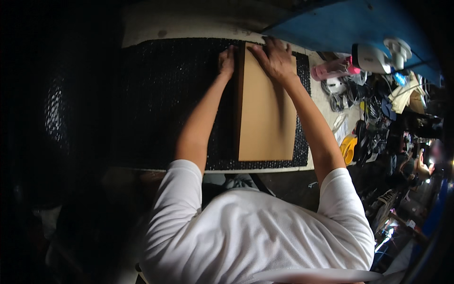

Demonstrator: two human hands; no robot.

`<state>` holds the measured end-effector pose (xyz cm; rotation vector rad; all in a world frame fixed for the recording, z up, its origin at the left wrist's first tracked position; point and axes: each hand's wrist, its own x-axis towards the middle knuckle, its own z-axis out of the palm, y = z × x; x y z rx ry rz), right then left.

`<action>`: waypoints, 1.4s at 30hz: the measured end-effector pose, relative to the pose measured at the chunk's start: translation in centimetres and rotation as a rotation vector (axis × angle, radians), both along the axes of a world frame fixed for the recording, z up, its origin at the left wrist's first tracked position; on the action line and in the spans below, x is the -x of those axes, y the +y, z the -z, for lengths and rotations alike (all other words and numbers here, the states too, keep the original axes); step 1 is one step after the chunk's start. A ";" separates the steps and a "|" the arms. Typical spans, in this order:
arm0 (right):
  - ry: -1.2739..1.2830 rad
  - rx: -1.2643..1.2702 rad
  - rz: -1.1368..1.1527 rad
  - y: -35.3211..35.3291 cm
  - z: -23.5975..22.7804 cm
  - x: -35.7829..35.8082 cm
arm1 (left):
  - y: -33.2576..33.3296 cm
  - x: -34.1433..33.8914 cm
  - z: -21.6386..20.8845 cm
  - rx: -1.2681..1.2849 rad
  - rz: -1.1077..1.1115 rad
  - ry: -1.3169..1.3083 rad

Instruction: The person places a pair of silver flats into a cardboard box lined with tissue paper, then wraps the box in black bubble wrap and seals it with yellow tape. The person also briefly touches their face during the task.

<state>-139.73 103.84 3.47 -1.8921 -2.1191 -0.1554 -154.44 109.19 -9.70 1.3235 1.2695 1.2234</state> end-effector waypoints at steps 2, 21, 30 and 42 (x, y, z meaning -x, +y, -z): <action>0.019 0.432 0.046 2.8 0.2 0.3 | 1.1 -1.1 1.4 0.183 0.143 -0.040; 0.113 -0.053 0.172 -6.1 0.9 -0.2 | -3.5 0.5 -3.0 0.227 0.107 -0.197; 0.716 0.154 0.268 -21.4 3.2 -1.8 | -21.0 1.5 -9.7 0.146 0.255 0.202; -0.194 0.302 1.116 -43.0 10.0 -20.8 | -20.3 1.4 -8.5 0.155 0.209 0.224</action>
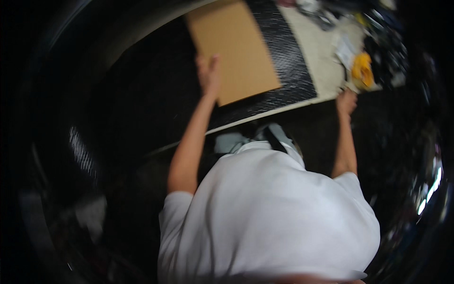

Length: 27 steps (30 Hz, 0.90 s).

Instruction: The person places a pair of silver flats into a cardboard box lined with tissue paper, then wraps the box in black bubble wrap and seals it with yellow tape. The person also briefly touches their face during the task.

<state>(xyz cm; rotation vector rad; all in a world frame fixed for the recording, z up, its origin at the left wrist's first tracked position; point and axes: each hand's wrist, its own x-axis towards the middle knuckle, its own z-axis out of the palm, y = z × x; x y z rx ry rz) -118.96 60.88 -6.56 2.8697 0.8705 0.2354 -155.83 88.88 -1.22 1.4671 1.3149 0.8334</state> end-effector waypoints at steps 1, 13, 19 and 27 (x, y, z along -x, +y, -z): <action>0.048 0.030 0.027 -0.1 0.8 -0.5 | 0.1 0.0 0.1 -0.020 -0.017 0.038; 0.827 -0.208 0.272 -1.0 0.2 -2.7 | -11.7 17.6 4.8 0.761 -0.746 -0.447; 1.345 -0.858 0.318 -4.1 -2.8 15.8 | -12.6 25.8 7.7 0.798 -0.981 -0.693; 1.774 -0.466 0.145 -2.8 -8.3 43.0 | -10.2 28.3 7.2 0.790 -0.863 -0.774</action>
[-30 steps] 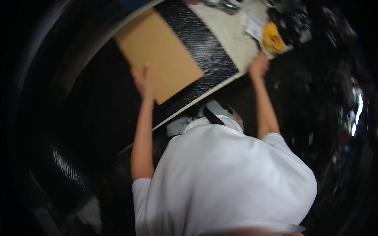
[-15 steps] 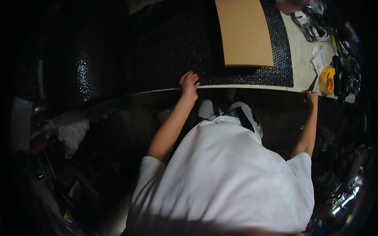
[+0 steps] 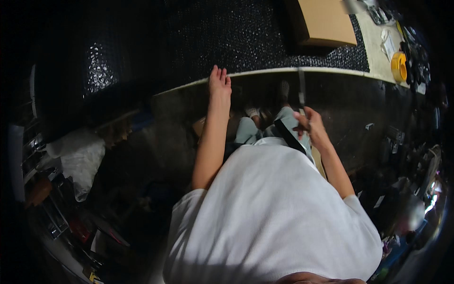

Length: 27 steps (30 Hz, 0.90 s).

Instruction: The person places a pair of silver flats into a cardboard box lined with tissue paper, then wraps the box in black bubble wrap and seals it with yellow tape. The person also briefly touches their face during the task.

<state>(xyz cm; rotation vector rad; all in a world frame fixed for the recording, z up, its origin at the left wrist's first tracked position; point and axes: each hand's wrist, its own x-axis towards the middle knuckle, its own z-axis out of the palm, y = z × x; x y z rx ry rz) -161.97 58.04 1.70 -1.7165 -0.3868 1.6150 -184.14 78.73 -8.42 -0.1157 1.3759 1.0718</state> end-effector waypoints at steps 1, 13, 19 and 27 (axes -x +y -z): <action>0.025 0.044 -0.086 0.6 -0.3 2.0 | 0.5 0.1 -0.2 0.037 -0.005 -0.022; 0.180 -0.021 -0.433 5.3 1.6 12.6 | 0.4 2.7 1.0 0.006 0.126 -0.074; 0.187 0.019 -0.345 7.7 1.5 13.6 | 0.1 3.0 3.4 -0.103 0.228 0.005; 0.199 -0.012 -0.313 8.8 2.0 13.2 | -0.3 3.6 4.7 -0.061 0.394 0.097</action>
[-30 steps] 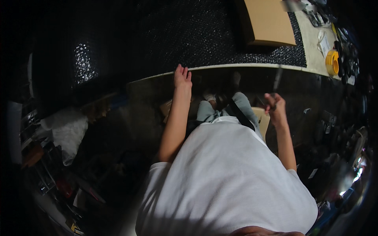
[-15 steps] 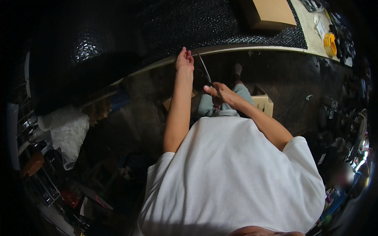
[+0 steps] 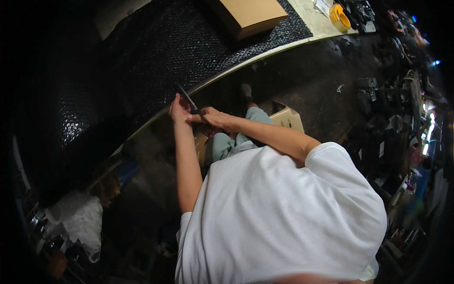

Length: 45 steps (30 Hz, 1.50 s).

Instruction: The person places a pair of silver flats into a cardboard box lined with tissue paper, then wraps the box in black bubble wrap and seals it with yellow tape. The person also briefly touches their face during the task.

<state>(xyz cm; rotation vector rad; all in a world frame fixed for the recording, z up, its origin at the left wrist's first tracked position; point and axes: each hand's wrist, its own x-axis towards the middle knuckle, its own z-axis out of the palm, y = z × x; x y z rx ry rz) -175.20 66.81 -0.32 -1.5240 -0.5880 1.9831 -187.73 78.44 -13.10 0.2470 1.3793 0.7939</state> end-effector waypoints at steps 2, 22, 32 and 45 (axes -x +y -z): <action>-0.037 0.024 0.013 0.3 0.4 0.5 | -1.0 -0.2 -0.5 -0.055 0.044 0.079; -0.607 -0.062 0.049 -12.6 -3.5 -17.2 | -1.0 -1.2 -5.0 0.044 0.411 -0.254; -1.358 0.300 0.108 -3.8 -1.0 -44.5 | 8.1 -23.9 -10.9 -0.339 0.541 -0.047; -1.738 -0.269 0.014 1.9 6.0 -50.2 | 9.7 -30.6 -11.2 -0.633 0.500 0.266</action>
